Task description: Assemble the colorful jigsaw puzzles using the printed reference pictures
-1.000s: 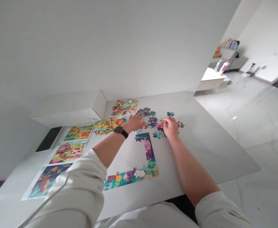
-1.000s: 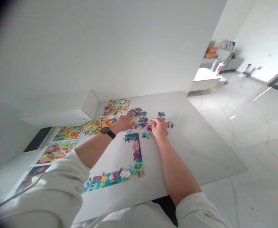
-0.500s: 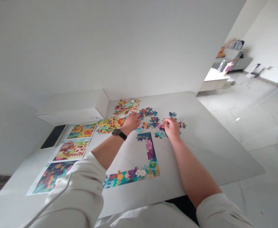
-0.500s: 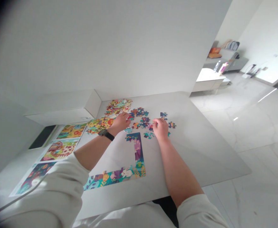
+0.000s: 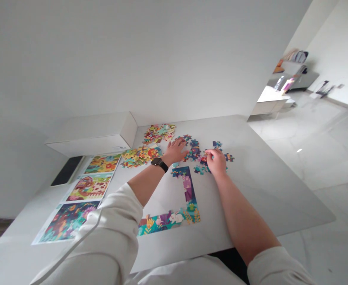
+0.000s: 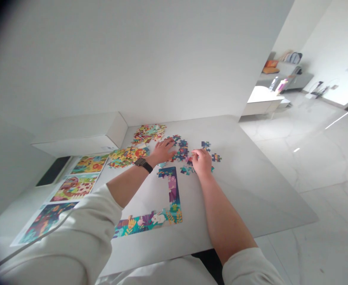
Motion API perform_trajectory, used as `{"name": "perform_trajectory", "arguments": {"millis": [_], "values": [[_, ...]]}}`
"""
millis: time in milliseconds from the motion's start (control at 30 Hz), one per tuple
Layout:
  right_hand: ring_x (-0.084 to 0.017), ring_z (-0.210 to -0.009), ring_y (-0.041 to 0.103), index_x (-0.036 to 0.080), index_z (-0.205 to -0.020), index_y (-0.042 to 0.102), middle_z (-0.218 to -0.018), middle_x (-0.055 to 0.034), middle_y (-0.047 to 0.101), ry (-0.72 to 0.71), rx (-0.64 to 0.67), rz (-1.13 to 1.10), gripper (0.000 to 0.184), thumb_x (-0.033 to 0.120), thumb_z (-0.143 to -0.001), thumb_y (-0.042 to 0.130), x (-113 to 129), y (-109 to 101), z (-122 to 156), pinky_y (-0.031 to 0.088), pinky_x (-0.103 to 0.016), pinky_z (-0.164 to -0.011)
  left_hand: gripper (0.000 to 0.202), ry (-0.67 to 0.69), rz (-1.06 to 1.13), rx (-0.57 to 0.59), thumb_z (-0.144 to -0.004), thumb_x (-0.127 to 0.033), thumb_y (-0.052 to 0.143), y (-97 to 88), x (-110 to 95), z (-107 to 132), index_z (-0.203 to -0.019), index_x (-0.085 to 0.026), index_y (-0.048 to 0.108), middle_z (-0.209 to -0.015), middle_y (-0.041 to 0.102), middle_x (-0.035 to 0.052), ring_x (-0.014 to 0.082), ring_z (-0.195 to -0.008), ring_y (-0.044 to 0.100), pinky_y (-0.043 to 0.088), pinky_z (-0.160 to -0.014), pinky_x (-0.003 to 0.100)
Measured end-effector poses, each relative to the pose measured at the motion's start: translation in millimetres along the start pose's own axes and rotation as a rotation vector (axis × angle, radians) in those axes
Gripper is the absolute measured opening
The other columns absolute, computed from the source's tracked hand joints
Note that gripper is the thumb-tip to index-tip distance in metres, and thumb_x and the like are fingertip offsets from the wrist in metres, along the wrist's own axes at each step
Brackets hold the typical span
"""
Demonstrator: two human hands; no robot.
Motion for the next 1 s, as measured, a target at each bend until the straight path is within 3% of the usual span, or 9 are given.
{"name": "perform_trajectory", "arguments": {"millis": [100, 267, 433, 567, 700, 767, 867, 1000], "values": [[-0.027, -0.101, 0.075, 0.024, -0.097, 0.081, -0.105, -0.0099, 0.082, 0.010, 0.008, 0.002, 0.032, 0.011, -0.093, 0.053, 0.0, 1.0, 0.2, 0.059, -0.041, -0.099, 0.055, -0.087, -0.002, -0.037, -0.108, -0.050, 0.052, -7.3, 28.1, 4.1, -0.154, -0.021, 0.062, -0.161, 0.061, 0.0170, 0.0358, -0.151, 0.055, 0.039, -0.129, 0.053], [-0.026, -0.101, 0.075, 0.024, -0.097, 0.081, -0.104, -0.0099, 0.082, 0.005, 0.013, -0.001, 0.032, 0.012, -0.092, 0.052, 0.2, 1.9, 0.3, 0.059, -0.041, -0.098, 0.049, -0.104, -0.036, -0.030, -0.106, -0.050, 0.052, -8.9, 56.6, 9.1, -0.141, -0.022, 0.071, -0.148, 0.071, 0.0166, 0.0365, -0.142, 0.062, 0.042, -0.125, 0.056], [-0.027, -0.100, 0.075, 0.023, -0.096, 0.081, -0.103, -0.0109, 0.082, 0.004, 0.015, -0.016, 0.031, 0.013, -0.094, 0.052, 0.3, 1.7, 0.4, 0.058, -0.041, -0.097, 0.056, -0.129, -0.050, 0.005, -0.105, -0.057, 0.057, -7.8, 58.9, 13.2, -0.152, -0.028, 0.067, -0.162, 0.061, 0.0145, 0.0380, -0.151, 0.053, 0.035, -0.128, 0.059], [-0.027, -0.099, 0.075, 0.023, -0.095, 0.081, -0.103, -0.0108, 0.082, 0.007, 0.006, -0.023, 0.030, 0.013, -0.094, 0.053, 0.0, 1.0, 0.4, 0.058, -0.041, -0.097, 0.060, -0.094, -0.012, 0.059, -0.105, -0.063, 0.060, -5.3, 49.7, 14.1, -0.157, -0.032, 0.064, -0.173, 0.050, 0.0138, 0.0421, -0.159, 0.041, 0.024, -0.131, 0.068], [-0.027, -0.099, 0.075, 0.023, -0.095, 0.081, -0.104, -0.0101, 0.082, 0.017, 0.017, -0.028, 0.031, 0.011, -0.092, 0.054, -1.8, 1.7, -0.2, 0.058, -0.041, -0.097, 0.066, -0.101, 0.008, 0.078, -0.103, -0.068, 0.060, -3.6, 50.5, 11.7, -0.162, -0.040, 0.058, -0.176, 0.046, 0.0113, 0.0449, -0.163, 0.037, 0.024, -0.131, 0.072], [-0.027, -0.101, 0.075, 0.024, -0.096, 0.082, -0.105, -0.0101, 0.082, 0.016, 0.027, -0.029, 0.031, 0.010, -0.092, 0.054, -2.5, 2.7, -0.4, 0.058, -0.041, -0.098, 0.066, -0.106, 0.010, 0.028, -0.106, -0.059, 0.058, -8.4, 54.7, 10.1, -0.167, -0.034, 0.052, -0.175, 0.047, 0.0135, 0.0419, -0.163, 0.040, 0.027, -0.133, 0.067], [-0.028, -0.104, 0.074, 0.023, -0.099, 0.084, -0.107, -0.0106, 0.083, 0.002, 0.043, 0.004, 0.032, 0.011, -0.093, 0.055, -1.7, 5.4, 0.4, 0.056, -0.043, -0.102, 0.061, -0.087, 0.021, -0.047, -0.107, -0.038, 0.055, -18.0, 62.5, 11.4, -0.166, -0.024, 0.053, -0.170, 0.055, 0.0142, 0.0331, -0.159, 0.048, 0.032, -0.135, 0.052], [-0.031, -0.107, 0.072, 0.024, -0.105, 0.086, -0.110, -0.0115, 0.082, -0.023, 0.085, 0.070, 0.033, 0.012, -0.093, 0.057, 1.3, 11.2, 2.7, 0.053, -0.047, -0.105, 0.060, -0.029, 0.023, -0.057, -0.103, -0.039, 0.061, -26.8, 70.1, 23.7, -0.160, -0.021, 0.058, -0.165, 0.060, 0.0130, 0.0313, -0.155, 0.052, 0.037, -0.133, 0.046]]}}
Point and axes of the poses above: each hand's wrist, its own z-axis away from the middle knuckle, its own y-axis out of the palm, x = y × z, the point moved 9 cm from there along -z, towards the middle knuckle
